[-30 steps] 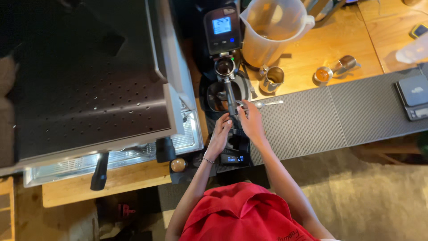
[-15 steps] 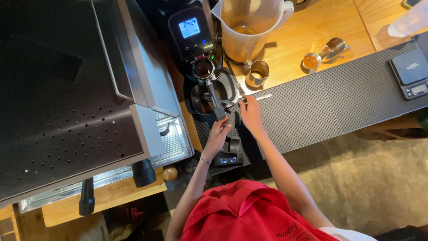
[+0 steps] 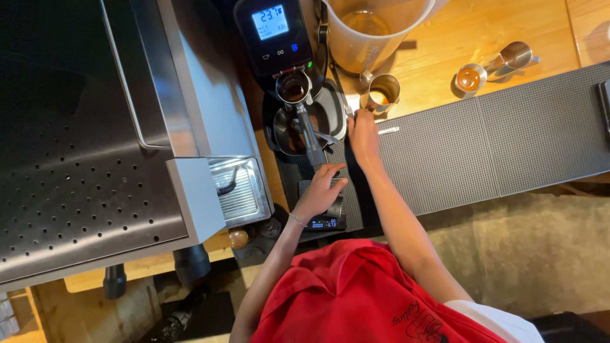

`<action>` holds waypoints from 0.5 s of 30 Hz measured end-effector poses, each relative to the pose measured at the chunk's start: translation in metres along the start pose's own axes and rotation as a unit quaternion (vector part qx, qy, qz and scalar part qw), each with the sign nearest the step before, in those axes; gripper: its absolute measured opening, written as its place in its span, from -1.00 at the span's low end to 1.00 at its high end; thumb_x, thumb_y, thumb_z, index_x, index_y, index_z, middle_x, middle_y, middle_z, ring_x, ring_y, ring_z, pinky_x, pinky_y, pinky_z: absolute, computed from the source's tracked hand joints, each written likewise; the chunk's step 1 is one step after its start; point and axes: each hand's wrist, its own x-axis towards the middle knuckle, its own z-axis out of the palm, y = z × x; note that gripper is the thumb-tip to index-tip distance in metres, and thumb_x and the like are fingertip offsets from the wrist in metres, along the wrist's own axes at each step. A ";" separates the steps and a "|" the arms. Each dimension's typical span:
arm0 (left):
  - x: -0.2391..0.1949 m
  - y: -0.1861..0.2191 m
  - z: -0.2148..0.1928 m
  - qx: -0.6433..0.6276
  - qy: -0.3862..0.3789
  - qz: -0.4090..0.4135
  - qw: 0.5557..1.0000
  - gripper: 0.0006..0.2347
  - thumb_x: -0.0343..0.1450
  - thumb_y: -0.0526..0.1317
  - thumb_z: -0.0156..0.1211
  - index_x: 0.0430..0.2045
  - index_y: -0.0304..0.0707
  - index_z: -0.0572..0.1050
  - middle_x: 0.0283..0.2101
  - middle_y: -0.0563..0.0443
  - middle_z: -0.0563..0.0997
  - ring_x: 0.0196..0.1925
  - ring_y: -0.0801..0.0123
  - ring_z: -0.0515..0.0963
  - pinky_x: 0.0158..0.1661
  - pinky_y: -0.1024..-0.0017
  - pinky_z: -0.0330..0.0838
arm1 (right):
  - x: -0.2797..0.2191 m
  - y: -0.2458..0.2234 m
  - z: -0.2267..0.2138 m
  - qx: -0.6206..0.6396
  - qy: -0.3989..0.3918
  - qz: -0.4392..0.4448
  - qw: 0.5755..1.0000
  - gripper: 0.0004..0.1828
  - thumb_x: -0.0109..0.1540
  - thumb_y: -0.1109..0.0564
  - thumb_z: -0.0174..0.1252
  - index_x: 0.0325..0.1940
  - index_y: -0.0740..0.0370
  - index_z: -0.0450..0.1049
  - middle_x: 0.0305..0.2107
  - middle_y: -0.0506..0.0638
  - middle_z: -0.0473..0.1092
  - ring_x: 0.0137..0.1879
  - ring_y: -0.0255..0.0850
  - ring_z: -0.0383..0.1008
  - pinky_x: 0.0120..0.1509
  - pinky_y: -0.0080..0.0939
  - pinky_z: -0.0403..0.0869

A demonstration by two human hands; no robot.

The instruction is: The person places a portafilter on a scale, grinds coffee beans into it, and then uses a distribution tool to level the grounds. They then use a tamper to compress the coffee puck before inserting the portafilter into the espresso machine.

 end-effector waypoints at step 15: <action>-0.017 0.021 0.002 -0.073 0.032 0.088 0.993 -0.70 0.48 -0.21 -0.09 0.08 -0.33 0.31 0.10 -0.24 0.29 0.23 -0.10 0.26 0.17 0.08 0.17 | -0.028 -0.020 -0.043 0.023 0.007 0.066 0.998 -0.84 0.21 0.10 0.04 -0.36 0.23 0.28 -0.48 0.13 0.34 -0.32 0.27 0.47 -0.30 0.16 0.43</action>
